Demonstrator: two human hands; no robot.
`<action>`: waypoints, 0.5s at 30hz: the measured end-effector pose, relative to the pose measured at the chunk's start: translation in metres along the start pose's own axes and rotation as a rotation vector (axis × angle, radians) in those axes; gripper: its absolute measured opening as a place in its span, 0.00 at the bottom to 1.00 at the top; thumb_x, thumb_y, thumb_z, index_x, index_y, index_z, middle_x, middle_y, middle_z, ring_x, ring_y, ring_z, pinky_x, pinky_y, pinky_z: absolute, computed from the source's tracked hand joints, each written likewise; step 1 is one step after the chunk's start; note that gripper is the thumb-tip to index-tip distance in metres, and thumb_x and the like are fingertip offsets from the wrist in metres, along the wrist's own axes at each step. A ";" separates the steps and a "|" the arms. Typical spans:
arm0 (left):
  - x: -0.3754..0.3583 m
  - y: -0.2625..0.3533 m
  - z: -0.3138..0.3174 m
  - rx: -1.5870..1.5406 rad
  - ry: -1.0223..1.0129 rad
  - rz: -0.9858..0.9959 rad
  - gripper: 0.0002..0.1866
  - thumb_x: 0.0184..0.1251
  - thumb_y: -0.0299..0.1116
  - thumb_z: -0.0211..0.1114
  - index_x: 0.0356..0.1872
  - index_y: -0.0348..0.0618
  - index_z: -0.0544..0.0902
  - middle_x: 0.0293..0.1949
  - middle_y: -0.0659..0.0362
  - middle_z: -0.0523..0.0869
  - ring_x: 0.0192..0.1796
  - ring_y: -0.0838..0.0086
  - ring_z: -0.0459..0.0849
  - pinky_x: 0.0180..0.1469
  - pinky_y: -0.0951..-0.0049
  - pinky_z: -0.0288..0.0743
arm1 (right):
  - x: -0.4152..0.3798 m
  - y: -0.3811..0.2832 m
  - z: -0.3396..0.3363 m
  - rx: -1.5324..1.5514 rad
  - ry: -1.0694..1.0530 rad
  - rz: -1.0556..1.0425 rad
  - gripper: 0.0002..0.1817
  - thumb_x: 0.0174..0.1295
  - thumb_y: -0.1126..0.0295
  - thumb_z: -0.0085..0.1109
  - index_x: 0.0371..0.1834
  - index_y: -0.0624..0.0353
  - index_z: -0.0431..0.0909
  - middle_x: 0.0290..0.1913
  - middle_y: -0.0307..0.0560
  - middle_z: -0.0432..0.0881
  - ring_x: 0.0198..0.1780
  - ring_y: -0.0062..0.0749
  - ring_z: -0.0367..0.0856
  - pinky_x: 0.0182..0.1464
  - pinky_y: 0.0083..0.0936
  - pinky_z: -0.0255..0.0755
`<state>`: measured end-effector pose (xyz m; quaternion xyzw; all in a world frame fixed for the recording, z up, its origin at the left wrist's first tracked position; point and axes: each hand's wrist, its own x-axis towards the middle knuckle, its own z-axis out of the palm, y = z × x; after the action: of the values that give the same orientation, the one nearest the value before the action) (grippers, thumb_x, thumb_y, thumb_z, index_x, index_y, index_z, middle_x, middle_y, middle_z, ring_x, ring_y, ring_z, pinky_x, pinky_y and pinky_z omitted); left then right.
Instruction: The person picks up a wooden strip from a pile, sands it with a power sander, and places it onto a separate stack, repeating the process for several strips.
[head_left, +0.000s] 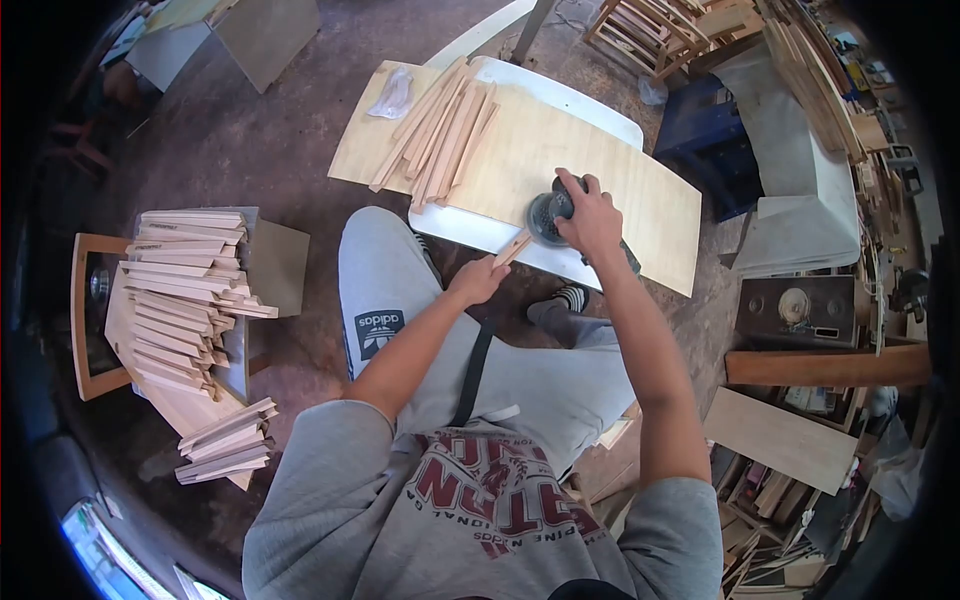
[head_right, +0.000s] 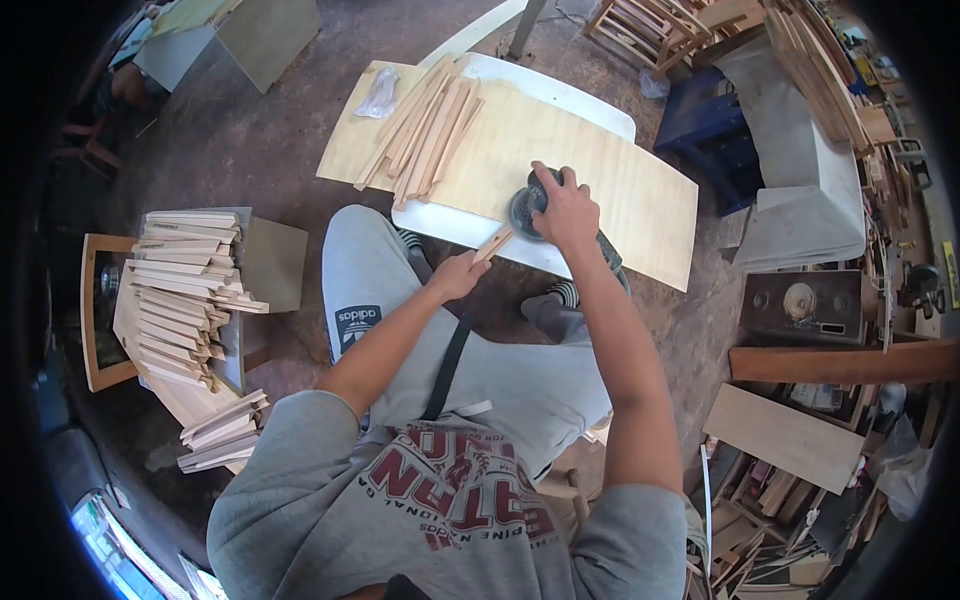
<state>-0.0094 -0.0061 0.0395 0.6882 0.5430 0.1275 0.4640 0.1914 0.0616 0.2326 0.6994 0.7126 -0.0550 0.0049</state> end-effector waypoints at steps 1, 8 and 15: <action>-0.001 0.002 0.001 0.002 0.007 -0.003 0.28 0.82 0.55 0.56 0.49 0.32 0.80 0.44 0.33 0.88 0.52 0.36 0.86 0.55 0.43 0.77 | 0.007 0.005 0.002 -0.008 0.024 0.006 0.49 0.49 0.64 0.78 0.78 0.23 0.67 0.70 0.52 0.76 0.57 0.59 0.85 0.52 0.51 0.86; -0.003 0.007 -0.005 -0.052 -0.027 -0.055 0.28 0.82 0.55 0.56 0.48 0.32 0.80 0.43 0.33 0.88 0.51 0.35 0.85 0.54 0.41 0.76 | -0.001 -0.006 0.002 -0.050 -0.004 -0.091 0.48 0.49 0.63 0.79 0.77 0.22 0.68 0.69 0.50 0.76 0.57 0.59 0.85 0.50 0.50 0.87; -0.004 0.009 -0.004 -0.006 0.002 -0.061 0.29 0.82 0.55 0.55 0.51 0.32 0.80 0.45 0.33 0.88 0.53 0.35 0.86 0.56 0.42 0.76 | 0.022 0.006 0.007 -0.061 0.095 0.051 0.48 0.48 0.64 0.79 0.76 0.24 0.69 0.68 0.52 0.76 0.57 0.60 0.85 0.49 0.50 0.87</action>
<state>-0.0085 -0.0077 0.0498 0.6699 0.5638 0.1156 0.4691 0.1961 0.0834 0.2232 0.7186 0.6954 0.0003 -0.0062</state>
